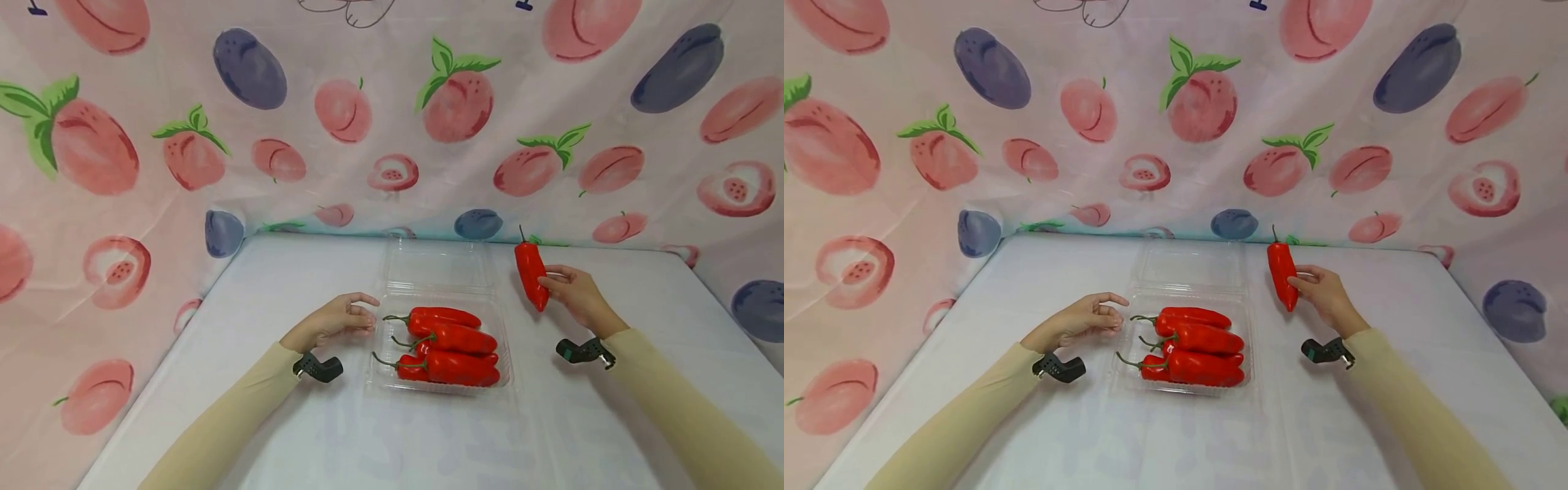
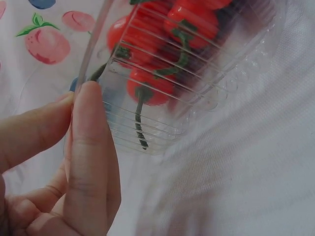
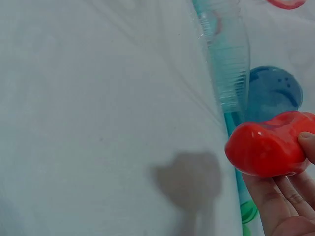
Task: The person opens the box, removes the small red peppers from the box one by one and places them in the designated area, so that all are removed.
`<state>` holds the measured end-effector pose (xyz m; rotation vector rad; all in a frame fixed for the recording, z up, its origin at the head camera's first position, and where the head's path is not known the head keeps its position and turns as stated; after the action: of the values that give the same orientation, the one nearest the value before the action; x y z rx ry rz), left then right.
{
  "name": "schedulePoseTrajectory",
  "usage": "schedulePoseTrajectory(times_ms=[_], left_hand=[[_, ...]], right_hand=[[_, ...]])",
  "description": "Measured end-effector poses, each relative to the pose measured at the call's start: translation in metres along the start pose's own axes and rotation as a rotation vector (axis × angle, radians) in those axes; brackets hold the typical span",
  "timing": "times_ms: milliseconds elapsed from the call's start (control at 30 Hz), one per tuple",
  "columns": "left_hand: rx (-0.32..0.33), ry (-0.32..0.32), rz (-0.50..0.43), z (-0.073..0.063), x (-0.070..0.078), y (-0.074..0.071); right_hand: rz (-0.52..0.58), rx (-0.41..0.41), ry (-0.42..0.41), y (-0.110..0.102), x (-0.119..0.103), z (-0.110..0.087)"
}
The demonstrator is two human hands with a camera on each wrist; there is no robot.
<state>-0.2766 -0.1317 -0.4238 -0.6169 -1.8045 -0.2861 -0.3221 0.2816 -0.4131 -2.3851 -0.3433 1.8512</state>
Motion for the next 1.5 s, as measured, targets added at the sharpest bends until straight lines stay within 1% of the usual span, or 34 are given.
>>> schedulePoseTrajectory(times_ms=[167,267,333,633,900,1200,1300,1500], left_hand=[[0.006,-0.01,0.001,0.0,0.0,0.0],[0.0,-0.004,-0.003,0.0,-0.001,0.0],[-0.002,0.002,-0.003,0.0,0.0,0.0],[0.007,-0.01,0.008,-0.001,0.0,0.0],[0.01,-0.014,0.014,0.0,0.0,0.0],[0.008,-0.015,0.018,0.0,0.0,0.0],[0.008,-0.017,0.014,0.0,0.0,0.0],[-0.005,0.003,0.002,0.0,0.0,0.001]], right_hand=[[0.009,0.019,0.009,0.0,0.009,0.002],[0.023,0.029,0.014,-0.001,0.014,0.003],[0.021,0.034,0.016,-0.002,0.017,0.004],[-0.022,0.066,0.049,-0.005,0.027,0.01],[-0.064,0.09,0.038,-0.005,0.027,0.009],[-0.147,0.189,0.037,0.002,0.022,0.01],[-0.168,0.206,0.037,0.003,0.02,0.01],[-0.197,0.234,0.055,0.004,0.018,0.009]])
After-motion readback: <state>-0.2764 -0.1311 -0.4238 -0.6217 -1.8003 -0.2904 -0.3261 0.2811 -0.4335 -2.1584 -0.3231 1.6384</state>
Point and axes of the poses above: each hand's wrist, its own z-axis towards the middle knuckle, its own y-axis out of the palm, x = y × z, the point moved 5 cm from there along z, towards the middle knuckle, and after that the axes turned 8 degrees about z, right-handed, at the moved point
